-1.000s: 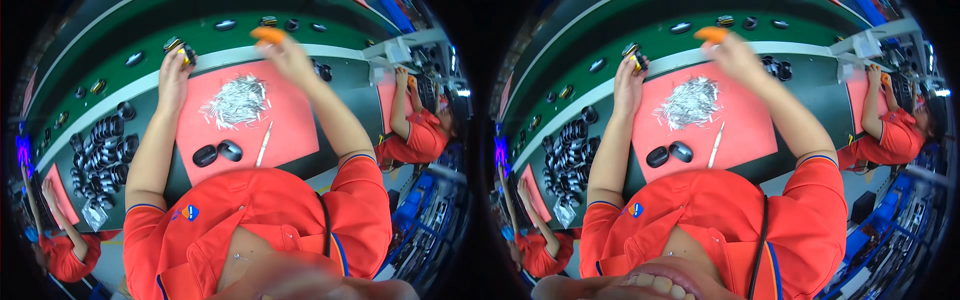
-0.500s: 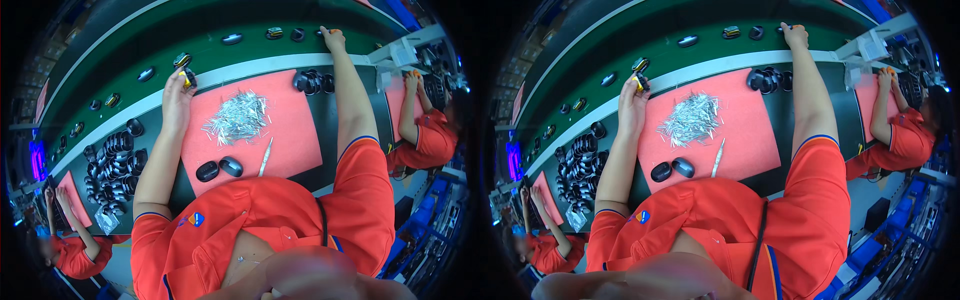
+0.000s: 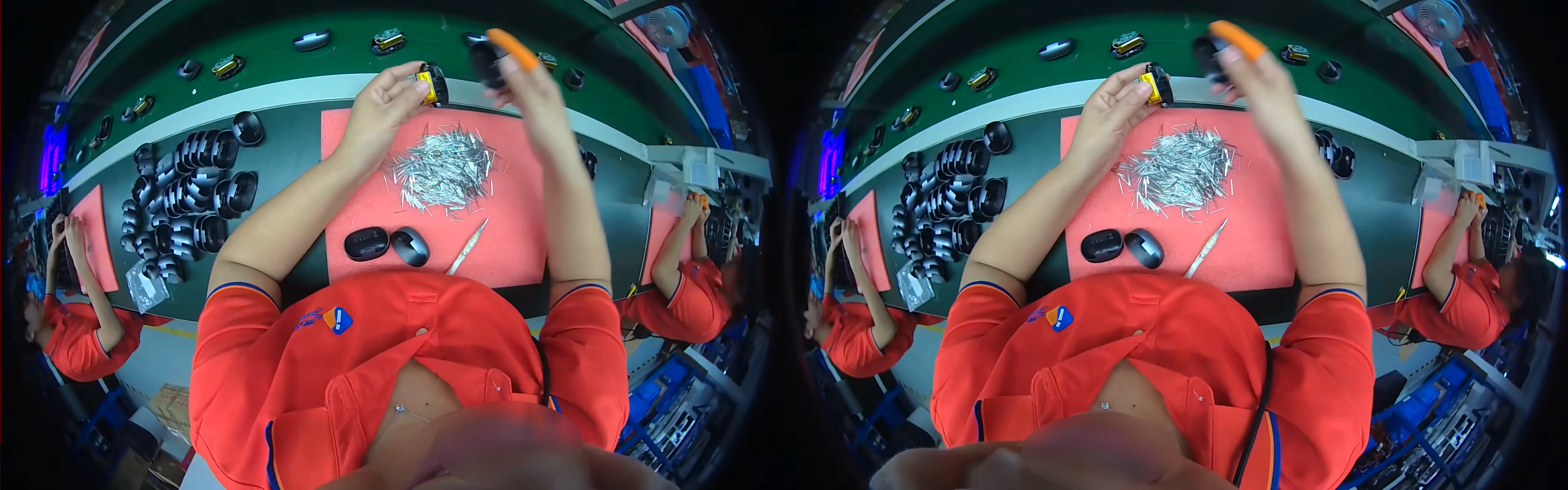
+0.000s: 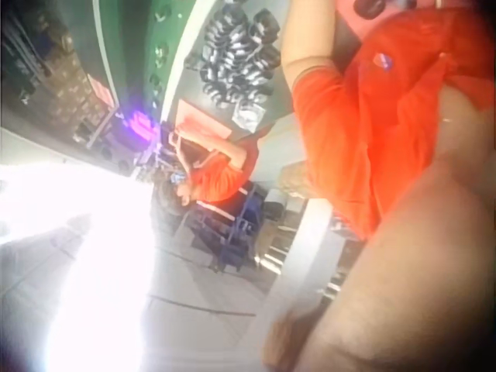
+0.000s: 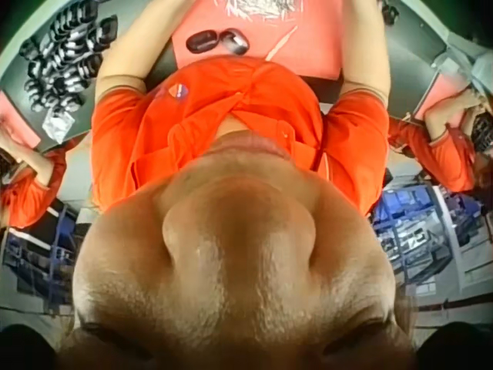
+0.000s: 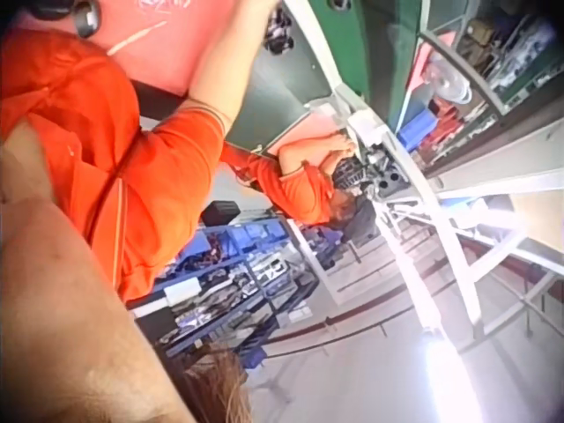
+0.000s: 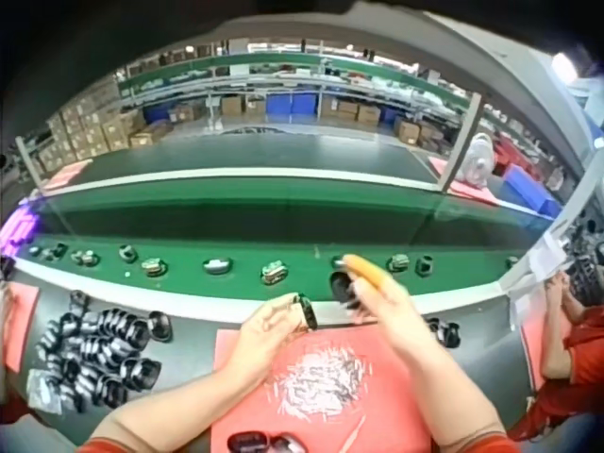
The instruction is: Assembling small electronic components into plastic housings on a production line.
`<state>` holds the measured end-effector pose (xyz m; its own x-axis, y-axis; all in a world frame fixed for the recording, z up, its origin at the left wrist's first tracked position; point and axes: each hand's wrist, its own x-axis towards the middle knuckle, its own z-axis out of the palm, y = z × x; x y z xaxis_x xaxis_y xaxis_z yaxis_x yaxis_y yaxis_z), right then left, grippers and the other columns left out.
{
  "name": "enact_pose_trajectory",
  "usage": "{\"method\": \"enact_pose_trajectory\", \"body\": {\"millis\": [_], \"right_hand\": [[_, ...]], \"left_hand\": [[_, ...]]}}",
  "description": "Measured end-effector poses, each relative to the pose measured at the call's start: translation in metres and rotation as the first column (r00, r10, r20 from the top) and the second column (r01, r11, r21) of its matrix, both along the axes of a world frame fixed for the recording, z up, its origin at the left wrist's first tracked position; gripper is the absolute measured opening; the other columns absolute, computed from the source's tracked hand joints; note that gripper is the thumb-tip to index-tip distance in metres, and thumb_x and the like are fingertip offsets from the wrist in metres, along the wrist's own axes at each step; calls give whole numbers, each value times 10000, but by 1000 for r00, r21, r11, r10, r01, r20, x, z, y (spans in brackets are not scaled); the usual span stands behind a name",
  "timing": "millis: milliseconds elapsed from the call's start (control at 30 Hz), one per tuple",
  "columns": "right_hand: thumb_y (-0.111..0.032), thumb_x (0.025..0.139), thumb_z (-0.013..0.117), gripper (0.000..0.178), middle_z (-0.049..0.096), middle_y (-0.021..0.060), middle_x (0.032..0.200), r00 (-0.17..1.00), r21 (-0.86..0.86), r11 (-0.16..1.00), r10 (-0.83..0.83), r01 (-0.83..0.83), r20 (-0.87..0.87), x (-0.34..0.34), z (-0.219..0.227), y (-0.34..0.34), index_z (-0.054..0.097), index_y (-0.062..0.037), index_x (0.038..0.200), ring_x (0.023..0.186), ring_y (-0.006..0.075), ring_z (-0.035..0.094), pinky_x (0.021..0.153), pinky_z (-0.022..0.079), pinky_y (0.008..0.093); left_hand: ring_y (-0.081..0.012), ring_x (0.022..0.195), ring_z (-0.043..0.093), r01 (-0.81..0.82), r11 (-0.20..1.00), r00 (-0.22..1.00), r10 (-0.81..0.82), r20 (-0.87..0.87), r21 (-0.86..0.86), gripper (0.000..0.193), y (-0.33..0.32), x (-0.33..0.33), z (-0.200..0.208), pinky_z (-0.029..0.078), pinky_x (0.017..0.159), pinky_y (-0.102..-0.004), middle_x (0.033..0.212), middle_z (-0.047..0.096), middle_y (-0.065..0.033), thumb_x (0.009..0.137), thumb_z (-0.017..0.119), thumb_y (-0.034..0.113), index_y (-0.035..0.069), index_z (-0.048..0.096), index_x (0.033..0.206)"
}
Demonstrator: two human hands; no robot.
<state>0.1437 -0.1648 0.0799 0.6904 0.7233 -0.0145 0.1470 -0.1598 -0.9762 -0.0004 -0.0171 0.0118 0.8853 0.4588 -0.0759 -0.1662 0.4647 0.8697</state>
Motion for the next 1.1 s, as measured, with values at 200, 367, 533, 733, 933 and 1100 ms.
{"method": "enact_pose_trajectory", "body": {"millis": [200,367,533,733,933,1100], "right_hand": [[-187,867,659,447,581,72,1031,866,-42,998,-28,56,499,-45,-17,11,527,-53,1273,775,85,556,681,453,231],[-180,842,688,422,618,67,937,853,-41,995,-59,93,518,-45,-20,12,565,-44,1222,743,95,572,677,463,234],[-181,835,696,393,637,71,916,861,-23,995,-76,102,503,-41,-26,13,592,-37,1186,748,101,588,695,476,243],[-207,802,732,366,606,78,816,854,93,990,-139,107,501,-39,-36,15,617,-29,1101,620,110,554,584,471,240],[-194,780,755,408,617,73,826,896,-31,988,-122,150,426,-43,-29,14,583,-18,1106,602,100,552,574,467,237],[-206,803,735,446,636,84,827,988,44,998,-37,44,-153,-41,-37,16,544,-5,1152,623,104,599,563,480,223]], "left_hand": [[-125,1034,586,-3,1000,1000,3,8,-30,419,-6,-1,1,462,915,-280,1164,611,-109,915,605,171,-9,485,1274],[-130,1045,586,-1,999,1000,1,0,-53,427,-6,-2,3,463,921,-283,1160,613,-106,908,616,180,-5,487,1270],[-129,1039,587,6,997,1000,-6,4,-81,427,-6,-1,0,468,913,-279,1145,618,-99,899,630,190,1,495,1257],[-116,1004,595,4,996,1000,-3,16,-93,398,-8,-1,2,476,890,-266,1114,624,-81,887,645,184,18,516,1224],[-115,979,602,-28,997,1000,28,1,-67,349,-9,-4,1,504,857,-267,1104,611,-61,896,631,173,15,529,1190],[-119,995,593,-28,992,1000,26,-15,-127,385,-11,-4,4,491,867,-269,1096,618,-64,879,656,169,20,532,1212]]}}
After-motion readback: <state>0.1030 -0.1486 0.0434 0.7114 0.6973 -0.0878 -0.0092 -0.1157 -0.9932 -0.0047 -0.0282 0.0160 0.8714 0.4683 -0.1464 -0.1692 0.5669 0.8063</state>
